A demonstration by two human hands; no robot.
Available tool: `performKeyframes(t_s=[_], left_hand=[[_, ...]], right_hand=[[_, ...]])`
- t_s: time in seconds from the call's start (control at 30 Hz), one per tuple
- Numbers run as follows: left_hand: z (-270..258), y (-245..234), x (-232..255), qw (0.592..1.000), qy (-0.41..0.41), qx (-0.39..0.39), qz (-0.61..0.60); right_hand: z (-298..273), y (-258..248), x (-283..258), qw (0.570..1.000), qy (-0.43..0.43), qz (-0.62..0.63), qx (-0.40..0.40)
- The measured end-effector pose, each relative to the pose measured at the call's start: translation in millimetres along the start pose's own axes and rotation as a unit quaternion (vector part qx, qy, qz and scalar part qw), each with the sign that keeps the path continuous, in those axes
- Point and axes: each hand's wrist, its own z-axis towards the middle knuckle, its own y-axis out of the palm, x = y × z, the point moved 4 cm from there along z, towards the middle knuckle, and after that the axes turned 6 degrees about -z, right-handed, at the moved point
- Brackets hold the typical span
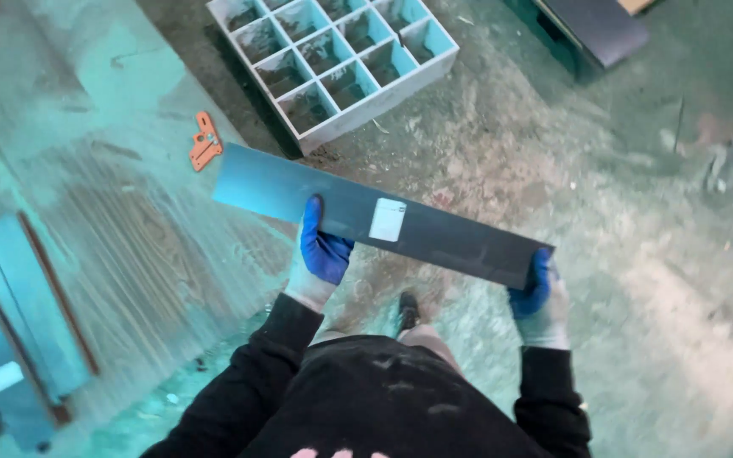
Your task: The person picks up dark rectangular wooden planks from a workbench and feeds them into a green industrial machine. They then retrieve the processed planks from the machine's output roller and return them to the workbench, repeating this cycle.
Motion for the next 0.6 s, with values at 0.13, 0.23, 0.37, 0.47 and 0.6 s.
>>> performKeyframes(t_s=[0.13,0.23,0.37,0.47,0.6], left_hand=[[-21,-39,-42,0.994,0.065,0.073,-0.042],[-60,-45,-13,0.973,0.173,0.150,-0.028],[-130,-71,78,0.914,0.262,0.222,0.214],[-167,-95,117,0.856,0.277,0.251,0.357],[-160,-133,162,0.816,0.291,0.235,0.441]], right_hand=[[79,-11,-192,0.571,0.490,0.635,-0.176],[82,-10,-267,0.614,0.334,0.582,-0.416],[52,97,-280,0.636,0.109,0.412,-0.643],[57,109,-335,0.633,0.028,0.382,-0.672],[35,90,-455,0.608,-0.037,0.325,-0.723]])
